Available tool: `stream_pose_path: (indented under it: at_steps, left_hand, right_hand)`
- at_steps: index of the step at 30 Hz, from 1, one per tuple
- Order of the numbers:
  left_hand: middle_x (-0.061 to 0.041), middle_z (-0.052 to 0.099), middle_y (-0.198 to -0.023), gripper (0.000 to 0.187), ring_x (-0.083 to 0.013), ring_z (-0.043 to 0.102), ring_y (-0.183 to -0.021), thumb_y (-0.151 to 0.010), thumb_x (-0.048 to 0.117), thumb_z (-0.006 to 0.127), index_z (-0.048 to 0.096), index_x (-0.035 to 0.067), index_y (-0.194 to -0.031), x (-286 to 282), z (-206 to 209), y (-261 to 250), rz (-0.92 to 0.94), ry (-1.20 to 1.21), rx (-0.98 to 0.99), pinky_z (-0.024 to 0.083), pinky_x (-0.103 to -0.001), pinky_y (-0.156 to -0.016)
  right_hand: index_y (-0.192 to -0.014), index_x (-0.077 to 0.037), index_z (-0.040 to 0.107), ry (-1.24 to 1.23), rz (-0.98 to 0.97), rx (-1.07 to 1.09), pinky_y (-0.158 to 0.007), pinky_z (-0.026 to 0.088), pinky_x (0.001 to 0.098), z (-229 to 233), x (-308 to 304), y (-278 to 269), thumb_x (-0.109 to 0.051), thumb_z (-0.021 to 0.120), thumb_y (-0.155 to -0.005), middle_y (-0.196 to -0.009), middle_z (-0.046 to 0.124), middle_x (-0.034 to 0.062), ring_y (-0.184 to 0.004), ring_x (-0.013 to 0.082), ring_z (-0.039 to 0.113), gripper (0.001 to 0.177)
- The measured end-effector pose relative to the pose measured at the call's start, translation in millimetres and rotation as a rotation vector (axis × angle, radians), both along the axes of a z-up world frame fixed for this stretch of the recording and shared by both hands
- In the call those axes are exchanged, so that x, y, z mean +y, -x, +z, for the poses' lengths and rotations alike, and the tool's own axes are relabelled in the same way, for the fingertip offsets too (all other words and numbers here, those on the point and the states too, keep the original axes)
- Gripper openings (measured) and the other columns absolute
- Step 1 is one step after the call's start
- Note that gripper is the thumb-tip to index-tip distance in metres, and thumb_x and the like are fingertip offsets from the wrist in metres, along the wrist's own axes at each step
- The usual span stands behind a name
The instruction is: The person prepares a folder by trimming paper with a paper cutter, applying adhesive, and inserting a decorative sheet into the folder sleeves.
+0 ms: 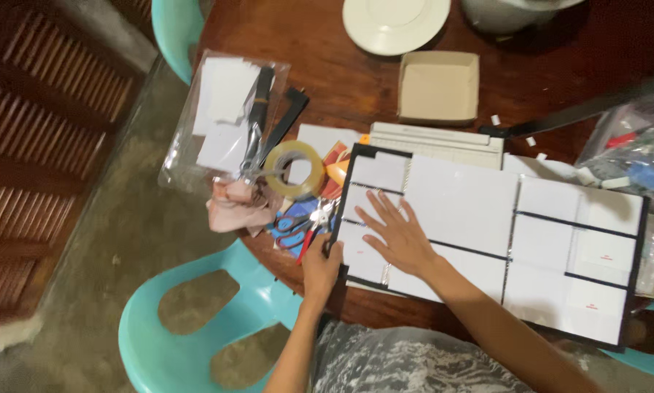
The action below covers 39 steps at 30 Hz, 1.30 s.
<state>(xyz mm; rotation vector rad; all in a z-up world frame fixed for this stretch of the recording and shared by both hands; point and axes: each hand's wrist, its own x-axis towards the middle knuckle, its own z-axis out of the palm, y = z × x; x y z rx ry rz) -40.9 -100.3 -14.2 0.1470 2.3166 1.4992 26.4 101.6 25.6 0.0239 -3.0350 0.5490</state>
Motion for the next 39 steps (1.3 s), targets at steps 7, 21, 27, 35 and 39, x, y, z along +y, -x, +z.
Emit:
stream_pose_path:
  at_steps: [7,21,27,35,39]
  left_hand:
    - [-0.011,0.069,-0.089,0.035,-0.0185,0.063,-0.078,-0.092,0.018,0.067,0.065,0.002,-0.122,-5,-28,3,-0.038,0.049,0.159,0.053,-0.034,-0.073]
    - [-0.007,0.066,-0.081,0.032,-0.0121,0.059,-0.067,-0.091,0.002,0.064,0.066,-0.001,-0.124,-53,-56,23,0.062,-0.043,-0.109,0.048,-0.028,-0.06]
    - [-0.007,0.066,-0.083,0.03,-0.0119,0.057,-0.07,-0.094,0.003,0.064,0.066,-0.002,-0.124,-66,-65,16,0.153,0.038,0.005,0.047,-0.028,-0.062]
    - [-0.006,0.066,-0.088,0.033,-0.0116,0.059,-0.074,-0.094,0.004,0.06,0.067,0.0,-0.125,-36,-48,-5,0.195,-0.054,0.062,0.049,-0.028,-0.066]
    - [-0.008,0.069,-0.088,0.035,-0.0135,0.061,-0.075,-0.093,0.005,0.061,0.067,0.001,-0.127,-19,-27,-12,0.222,0.093,0.041,0.049,-0.03,-0.068]
  right_hand:
    - [-0.159,-0.02,0.033,0.295,-0.062,0.021,-0.123,0.015,0.0568,18,16,-5,-0.043,0.05,-0.105,-0.169,0.024,0.0125,-0.156,0.0331,0.021,0.061]
    - [-0.097,-0.007,0.08,-0.121,-0.87,0.435,-0.098,0.045,0.0497,36,260,-199,-0.004,0.072,-0.084,-0.119,0.07,0.0183,-0.111,0.0388,0.06,0.015]
    - [-0.111,-0.011,0.074,0.101,-0.627,0.178,-0.11,0.048,0.041,19,298,-140,-0.018,0.067,-0.095,-0.124,0.07,0.0061,-0.118,0.0245,0.061,0.019]
    - [-0.112,-0.009,0.072,-0.349,-0.325,-0.255,-0.104,0.027,0.0509,11,306,-61,-0.036,0.089,-0.061,-0.136,0.056,0.0112,-0.132,0.0279,0.038,0.06]
    - [-0.104,-0.012,0.078,-0.056,-0.545,-0.537,-0.104,0.034,0.0469,47,297,-49,-0.045,0.077,-0.084,-0.122,0.065,0.0097,-0.116,0.0271,0.045,0.039]
